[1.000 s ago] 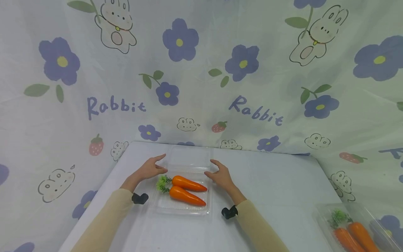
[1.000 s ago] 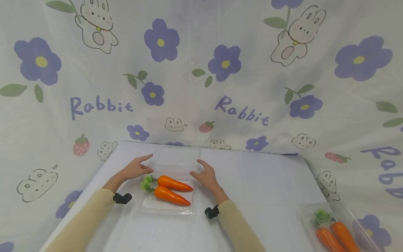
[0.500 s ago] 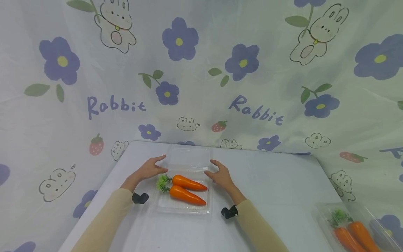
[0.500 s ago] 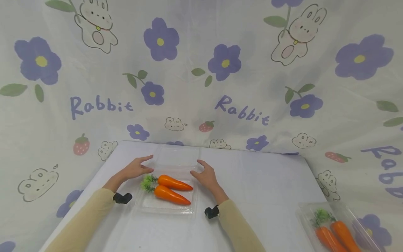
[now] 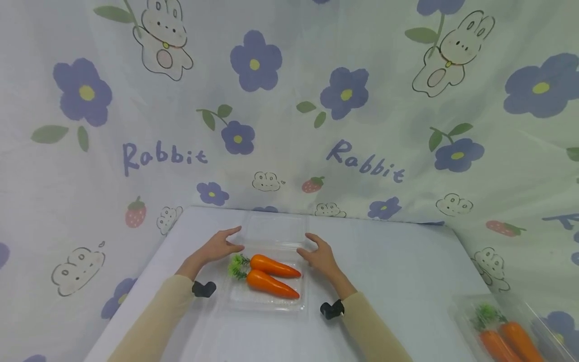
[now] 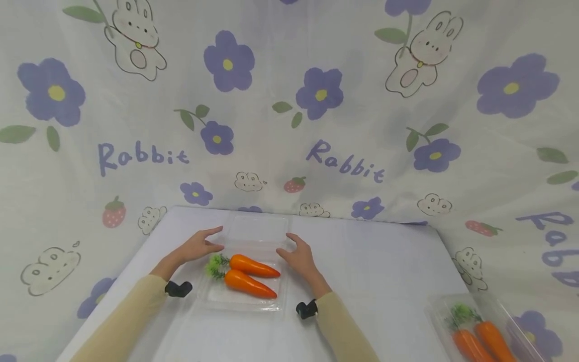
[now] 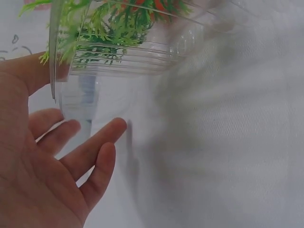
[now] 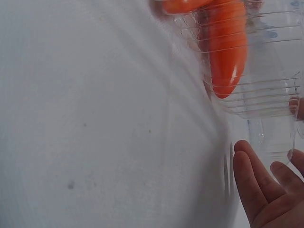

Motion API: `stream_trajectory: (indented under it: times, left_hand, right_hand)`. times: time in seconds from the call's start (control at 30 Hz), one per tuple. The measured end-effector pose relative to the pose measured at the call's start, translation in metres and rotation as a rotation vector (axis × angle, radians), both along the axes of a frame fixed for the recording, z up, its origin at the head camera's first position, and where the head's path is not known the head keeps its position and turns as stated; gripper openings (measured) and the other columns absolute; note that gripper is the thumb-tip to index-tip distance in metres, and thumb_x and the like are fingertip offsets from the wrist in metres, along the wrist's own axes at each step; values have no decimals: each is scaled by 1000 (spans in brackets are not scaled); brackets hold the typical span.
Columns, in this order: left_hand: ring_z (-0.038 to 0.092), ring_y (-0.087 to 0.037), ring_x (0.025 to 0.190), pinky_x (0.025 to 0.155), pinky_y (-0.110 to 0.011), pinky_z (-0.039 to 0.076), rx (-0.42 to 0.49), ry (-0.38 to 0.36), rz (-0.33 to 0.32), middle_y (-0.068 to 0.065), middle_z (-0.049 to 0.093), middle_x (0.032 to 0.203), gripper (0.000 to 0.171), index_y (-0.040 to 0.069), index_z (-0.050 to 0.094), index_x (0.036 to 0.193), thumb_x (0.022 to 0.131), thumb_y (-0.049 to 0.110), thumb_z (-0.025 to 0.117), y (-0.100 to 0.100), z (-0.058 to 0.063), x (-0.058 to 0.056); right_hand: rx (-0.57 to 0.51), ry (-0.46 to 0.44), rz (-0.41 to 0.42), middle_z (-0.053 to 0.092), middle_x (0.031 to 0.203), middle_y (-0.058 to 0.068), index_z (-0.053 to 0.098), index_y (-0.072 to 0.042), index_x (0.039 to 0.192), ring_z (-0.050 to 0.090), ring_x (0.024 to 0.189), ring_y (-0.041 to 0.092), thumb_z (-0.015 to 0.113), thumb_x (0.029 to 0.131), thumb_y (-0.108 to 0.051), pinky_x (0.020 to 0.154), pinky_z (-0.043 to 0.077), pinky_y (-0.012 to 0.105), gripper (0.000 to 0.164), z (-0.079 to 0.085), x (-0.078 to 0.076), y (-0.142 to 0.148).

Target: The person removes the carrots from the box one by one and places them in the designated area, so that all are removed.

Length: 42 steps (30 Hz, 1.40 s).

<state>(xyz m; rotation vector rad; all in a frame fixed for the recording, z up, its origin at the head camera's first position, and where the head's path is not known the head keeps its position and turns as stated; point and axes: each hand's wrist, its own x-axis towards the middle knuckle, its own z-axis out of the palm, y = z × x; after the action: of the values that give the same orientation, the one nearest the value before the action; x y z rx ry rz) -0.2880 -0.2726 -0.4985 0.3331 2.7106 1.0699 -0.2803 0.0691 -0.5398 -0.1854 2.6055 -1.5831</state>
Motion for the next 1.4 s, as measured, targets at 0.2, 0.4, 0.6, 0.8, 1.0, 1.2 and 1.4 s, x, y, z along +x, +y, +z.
stream_trajectory:
  times: [0.2,0.4,0.6,0.8,1.0,1.2,1.4]
  left_hand:
    - [54,-44,116,93,-55,47,58,75,39,-29,40,143,69,-1,37,147,92,27,69,1,6,8]
    - [56,-44,113,92,-55,48,112,263,35,-21,55,131,42,3,59,129,92,18,69,9,22,19]
    - [60,-34,109,93,-51,48,105,247,-65,-12,64,121,33,8,65,122,92,19,68,35,36,27]
    - [61,-24,104,95,-47,47,101,156,-148,-12,66,117,31,6,66,120,92,20,68,64,37,33]
    - [58,-27,107,98,-50,45,91,102,-165,-12,65,118,32,4,67,120,91,18,70,78,27,32]
    - [56,-29,111,94,-45,49,72,9,-133,-8,64,119,33,9,67,120,90,19,71,88,22,34]
    - [57,-25,108,94,-43,50,19,-46,-138,-7,64,120,33,10,67,121,89,18,71,93,22,33]
  right_hand:
    - [-3,-5,7,46,144,15,47,-16,144,61,65,19,73,86,-40,62,55,30,67,5,4,2]
    - [-26,7,25,45,146,13,46,-18,145,64,74,20,72,88,-37,64,56,31,65,12,15,9]
    - [-17,48,52,46,144,14,46,-15,144,66,82,20,71,90,-29,64,57,32,61,15,31,16]
    - [-34,36,76,52,138,16,50,-16,141,65,83,20,70,90,-27,65,57,33,56,18,51,17]
    - [-65,7,90,51,139,17,52,-14,140,66,87,23,71,89,-25,67,58,34,55,16,72,11]
    - [-73,-13,80,54,134,16,53,-15,139,65,89,23,72,89,-26,70,58,35,55,8,91,7]
    - [-83,-5,76,52,138,13,53,-18,139,64,89,20,70,90,-32,70,57,31,53,1,103,6]
